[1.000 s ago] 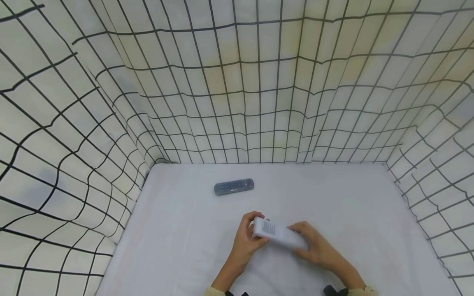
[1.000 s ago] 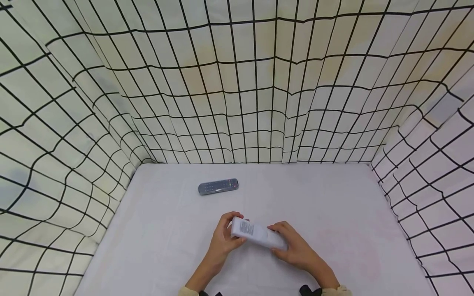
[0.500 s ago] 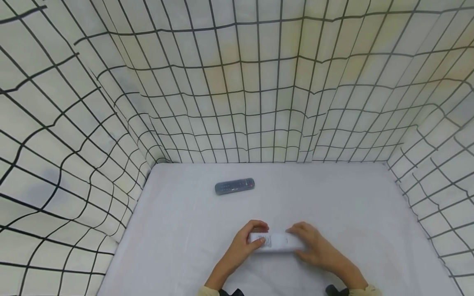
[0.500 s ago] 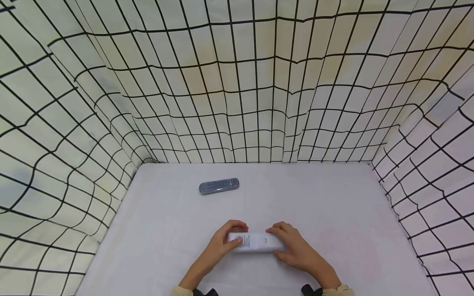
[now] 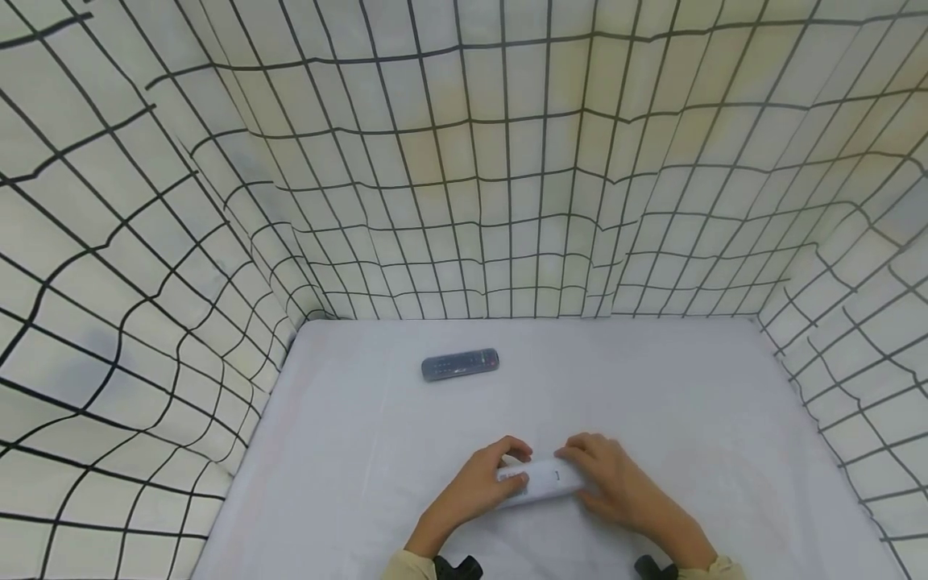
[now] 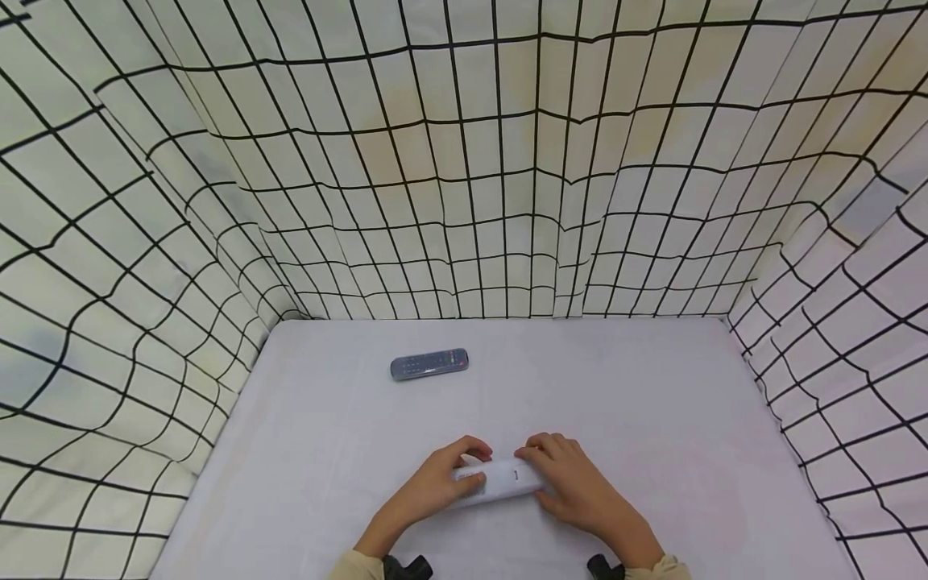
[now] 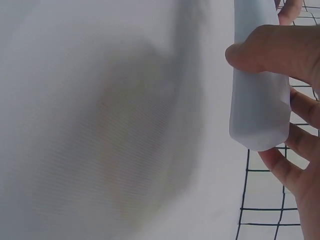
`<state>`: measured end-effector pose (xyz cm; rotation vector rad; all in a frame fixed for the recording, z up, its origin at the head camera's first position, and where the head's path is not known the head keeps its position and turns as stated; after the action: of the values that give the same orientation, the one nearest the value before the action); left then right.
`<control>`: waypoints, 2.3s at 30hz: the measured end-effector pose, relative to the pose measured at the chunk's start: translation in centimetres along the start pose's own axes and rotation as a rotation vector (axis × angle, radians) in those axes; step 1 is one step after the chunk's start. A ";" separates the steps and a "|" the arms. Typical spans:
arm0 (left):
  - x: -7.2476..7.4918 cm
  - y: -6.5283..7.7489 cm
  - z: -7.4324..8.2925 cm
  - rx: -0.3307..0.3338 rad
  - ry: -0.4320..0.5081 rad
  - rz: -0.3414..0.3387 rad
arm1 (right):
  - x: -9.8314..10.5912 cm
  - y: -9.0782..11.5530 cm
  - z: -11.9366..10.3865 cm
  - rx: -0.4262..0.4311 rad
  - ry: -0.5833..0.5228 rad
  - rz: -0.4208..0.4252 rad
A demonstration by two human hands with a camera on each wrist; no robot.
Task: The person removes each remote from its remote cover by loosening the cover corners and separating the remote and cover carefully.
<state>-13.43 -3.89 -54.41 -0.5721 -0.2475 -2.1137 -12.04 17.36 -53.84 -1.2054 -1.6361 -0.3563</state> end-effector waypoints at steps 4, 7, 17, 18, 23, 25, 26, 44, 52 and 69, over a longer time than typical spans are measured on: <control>-0.3 -0.2 0.1 0.014 -0.095 -0.039 | 0.4 -0.2 -0.4 -0.002 0.041 -0.008; -0.7 -0.3 0.1 0.023 -0.162 -0.059 | 0.5 -0.1 -0.7 0.000 0.066 -0.018; -2.4 -0.5 -0.3 0.028 -0.287 -0.021 | 0.1 0.1 -1.2 0.010 0.111 -0.032; -2.5 -0.5 -0.4 0.032 -0.286 -0.010 | 0.1 0.1 -1.1 0.010 0.109 -0.029; -2.6 -0.3 -0.7 0.046 -0.286 0.065 | 0.1 0.3 -1.1 0.018 0.071 0.007; -2.5 -0.2 -0.7 0.052 -0.277 0.097 | 0.1 0.4 -0.9 0.023 0.041 0.033; -2.5 -0.2 -0.7 0.054 -0.271 0.113 | 0.1 0.5 -0.8 0.023 0.029 0.047; -2.6 0.1 0.0 0.064 -0.184 0.299 | 0.1 1.2 -0.1 -0.274 0.051 0.184; -3.0 0.0 0.6 0.079 -0.156 0.392 | 0.4 0.7 -0.6 -0.333 -0.008 0.242; -3.5 0.1 1.8 0.089 -0.167 0.515 | 0.6 -0.5 -1.2 -0.407 -0.161 0.352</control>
<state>-11.13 -0.70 -54.58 -0.6786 -0.2546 -1.5535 -11.83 16.56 -52.68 -1.8392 -1.4865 -0.3856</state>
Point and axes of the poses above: each hand's wrist, its own y-axis away from the middle knuckle, its own x-axis out of the back of the hand, z = x × y, the point moved 5 cm from there along -y, towards the middle knuckle, and after that the axes turned 13 degrees about -x, right-handed, at the moved point
